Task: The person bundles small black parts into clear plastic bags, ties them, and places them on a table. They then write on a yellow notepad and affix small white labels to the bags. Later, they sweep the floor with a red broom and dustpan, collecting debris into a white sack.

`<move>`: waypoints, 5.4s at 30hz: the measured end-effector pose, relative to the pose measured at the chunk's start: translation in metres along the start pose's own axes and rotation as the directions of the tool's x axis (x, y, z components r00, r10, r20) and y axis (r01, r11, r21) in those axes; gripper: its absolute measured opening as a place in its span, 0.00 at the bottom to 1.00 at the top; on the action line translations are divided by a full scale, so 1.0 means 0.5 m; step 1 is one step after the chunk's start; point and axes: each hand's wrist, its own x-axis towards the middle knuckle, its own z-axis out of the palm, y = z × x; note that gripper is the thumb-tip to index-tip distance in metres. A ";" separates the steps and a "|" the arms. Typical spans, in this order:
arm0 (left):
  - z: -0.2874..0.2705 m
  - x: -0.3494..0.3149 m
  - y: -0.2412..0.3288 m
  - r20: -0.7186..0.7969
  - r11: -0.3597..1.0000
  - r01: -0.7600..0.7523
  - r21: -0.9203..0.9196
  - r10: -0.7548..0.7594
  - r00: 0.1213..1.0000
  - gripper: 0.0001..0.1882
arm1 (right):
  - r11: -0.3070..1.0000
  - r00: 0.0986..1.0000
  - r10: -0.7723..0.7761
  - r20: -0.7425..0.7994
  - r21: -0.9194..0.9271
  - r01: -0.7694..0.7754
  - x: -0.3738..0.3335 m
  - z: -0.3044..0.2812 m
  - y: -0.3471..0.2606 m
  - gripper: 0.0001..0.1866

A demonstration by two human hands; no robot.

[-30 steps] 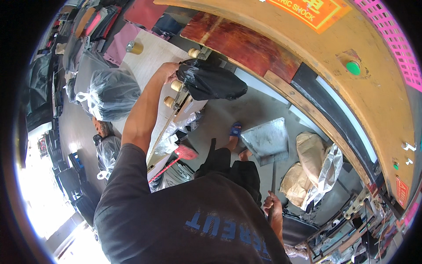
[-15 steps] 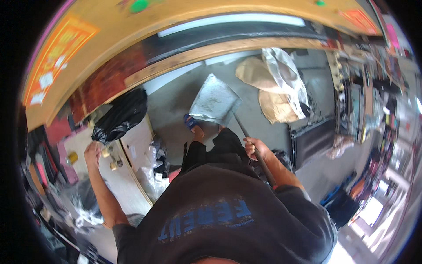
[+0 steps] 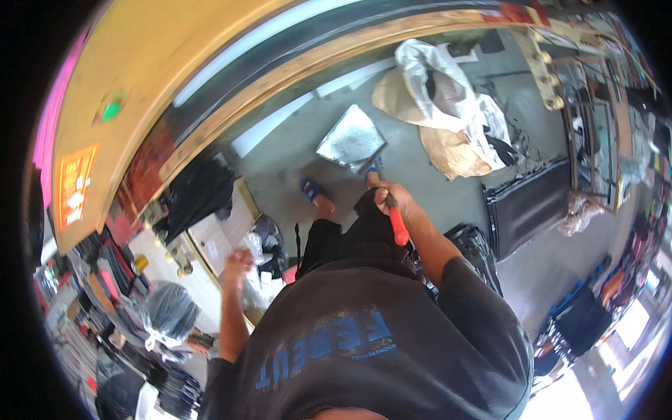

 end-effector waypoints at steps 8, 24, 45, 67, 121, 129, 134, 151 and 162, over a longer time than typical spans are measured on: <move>0.181 0.061 -0.262 0.651 0.240 -0.783 0.573 0.447 0.613 0.11 | 0.988 0.991 -0.055 0.123 -0.139 0.072 -0.192 -0.178 -0.062 0.18; 0.597 -0.089 0.183 0.129 0.938 -0.238 0.250 0.212 0.969 0.17 | 0.972 0.989 0.010 -0.145 -0.232 -0.044 -0.410 -0.387 -0.041 0.06; 0.586 -0.547 -0.142 -0.823 0.565 -0.747 -0.350 0.196 0.534 0.21 | -0.301 0.804 0.360 -0.474 -0.874 -0.380 -0.034 -0.045 0.569 0.10; 0.587 -1.054 -0.680 -0.420 0.334 -0.934 -0.126 -0.871 -0.255 0.18 | -0.552 0.634 0.566 -0.527 0.328 0.766 0.484 -0.466 1.404 0.16; 1.184 -0.736 0.197 0.744 0.342 -0.925 -0.167 -0.572 -0.346 0.10 | 0.006 -0.576 -0.355 -0.737 -0.617 0.787 -0.796 -0.508 0.728 0.13; 1.365 -0.824 0.190 0.820 0.388 -0.917 -0.090 -0.494 -0.290 0.19 | -0.327 -0.553 -0.502 -0.665 -0.445 0.833 -0.950 -0.566 0.449 0.08; 1.484 -0.867 0.194 0.852 0.281 -0.916 -0.288 -0.361 -0.379 0.35 | -0.451 -0.691 -0.607 -0.392 -0.545 0.707 -1.068 -0.578 0.323 0.15; 1.845 -0.960 0.542 0.860 0.392 -0.765 -0.510 0.220 -0.461 0.19 | -0.294 -0.582 -0.810 -0.072 -0.808 0.510 -1.313 -0.454 -0.176 0.54; 1.981 -0.974 0.718 0.634 0.212 -0.632 -0.745 0.522 -0.571 0.18 | -0.732 -0.758 -0.580 0.297 -0.599 0.325 -1.455 -0.405 -0.442 0.17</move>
